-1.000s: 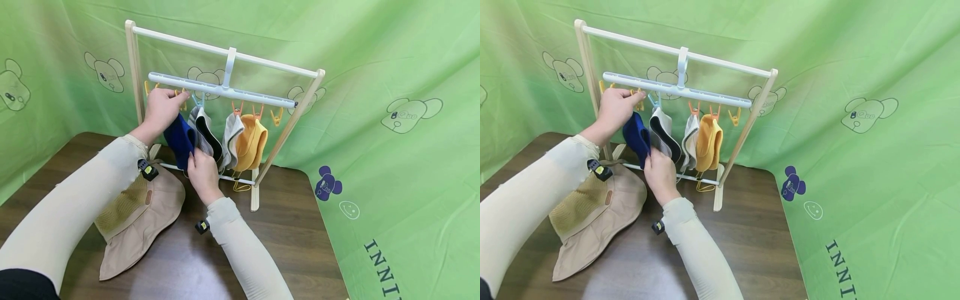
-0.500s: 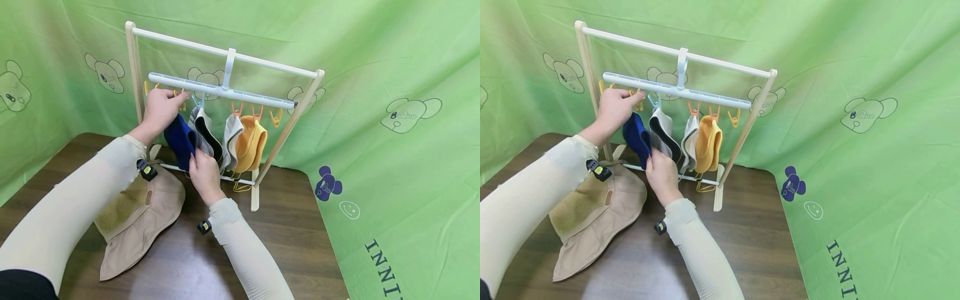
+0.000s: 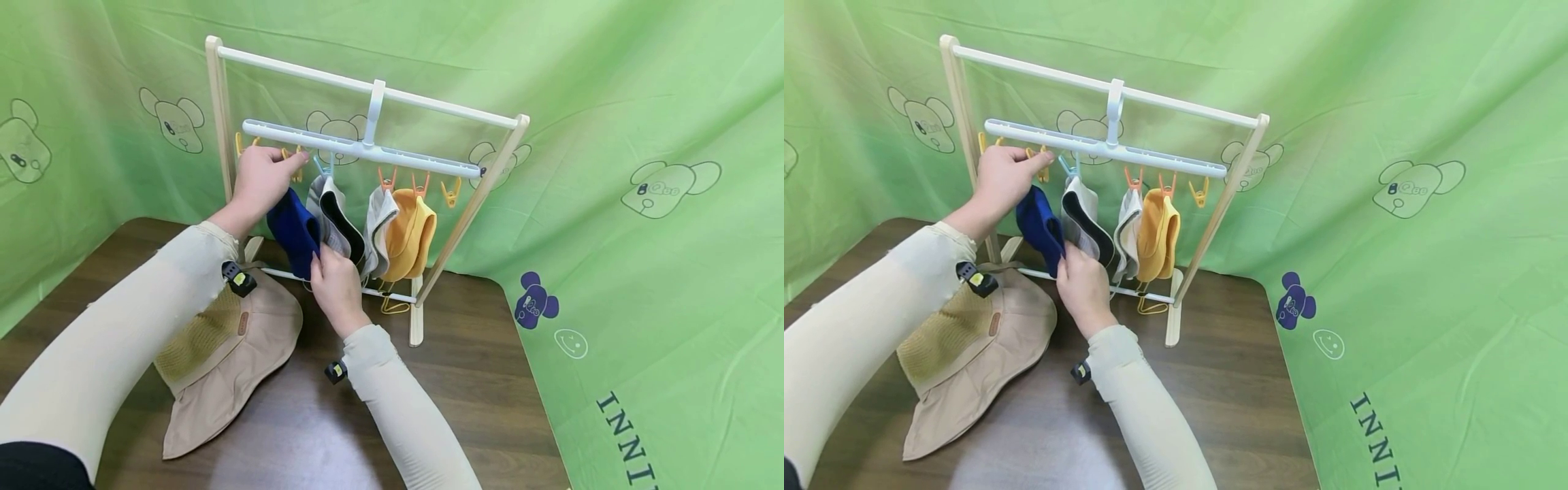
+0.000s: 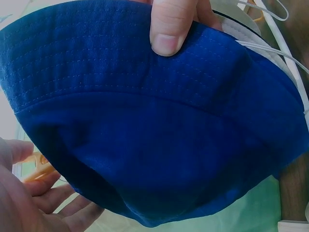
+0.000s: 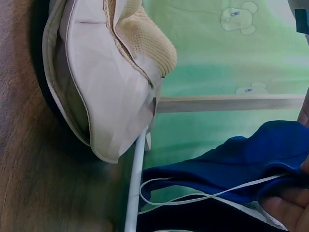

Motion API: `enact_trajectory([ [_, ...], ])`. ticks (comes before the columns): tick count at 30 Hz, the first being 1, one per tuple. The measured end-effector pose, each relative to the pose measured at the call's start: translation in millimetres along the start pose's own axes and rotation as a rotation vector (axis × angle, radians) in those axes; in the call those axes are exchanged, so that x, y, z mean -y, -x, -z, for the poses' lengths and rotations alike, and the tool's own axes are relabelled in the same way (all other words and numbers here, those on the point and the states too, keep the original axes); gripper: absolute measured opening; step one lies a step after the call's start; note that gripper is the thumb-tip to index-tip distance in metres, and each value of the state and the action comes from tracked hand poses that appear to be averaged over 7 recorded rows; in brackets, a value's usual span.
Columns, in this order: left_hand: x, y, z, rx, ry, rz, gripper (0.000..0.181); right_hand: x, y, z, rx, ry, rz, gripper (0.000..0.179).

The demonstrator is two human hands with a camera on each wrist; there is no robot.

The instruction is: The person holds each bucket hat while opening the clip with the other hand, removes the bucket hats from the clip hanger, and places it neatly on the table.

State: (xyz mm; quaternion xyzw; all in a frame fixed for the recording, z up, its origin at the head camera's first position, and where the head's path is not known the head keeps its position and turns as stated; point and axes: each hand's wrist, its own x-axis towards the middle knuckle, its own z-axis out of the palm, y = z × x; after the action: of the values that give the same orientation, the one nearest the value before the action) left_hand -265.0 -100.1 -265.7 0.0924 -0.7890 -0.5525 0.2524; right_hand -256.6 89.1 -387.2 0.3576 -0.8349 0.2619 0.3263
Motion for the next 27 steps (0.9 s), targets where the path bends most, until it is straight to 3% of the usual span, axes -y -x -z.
enact_trajectory([
  [27,0.6,1.1,3.2,-0.015,-0.023,0.02,0.052,-3.7,-1.3,-1.5,-0.035,0.04,0.045,0.015],
])
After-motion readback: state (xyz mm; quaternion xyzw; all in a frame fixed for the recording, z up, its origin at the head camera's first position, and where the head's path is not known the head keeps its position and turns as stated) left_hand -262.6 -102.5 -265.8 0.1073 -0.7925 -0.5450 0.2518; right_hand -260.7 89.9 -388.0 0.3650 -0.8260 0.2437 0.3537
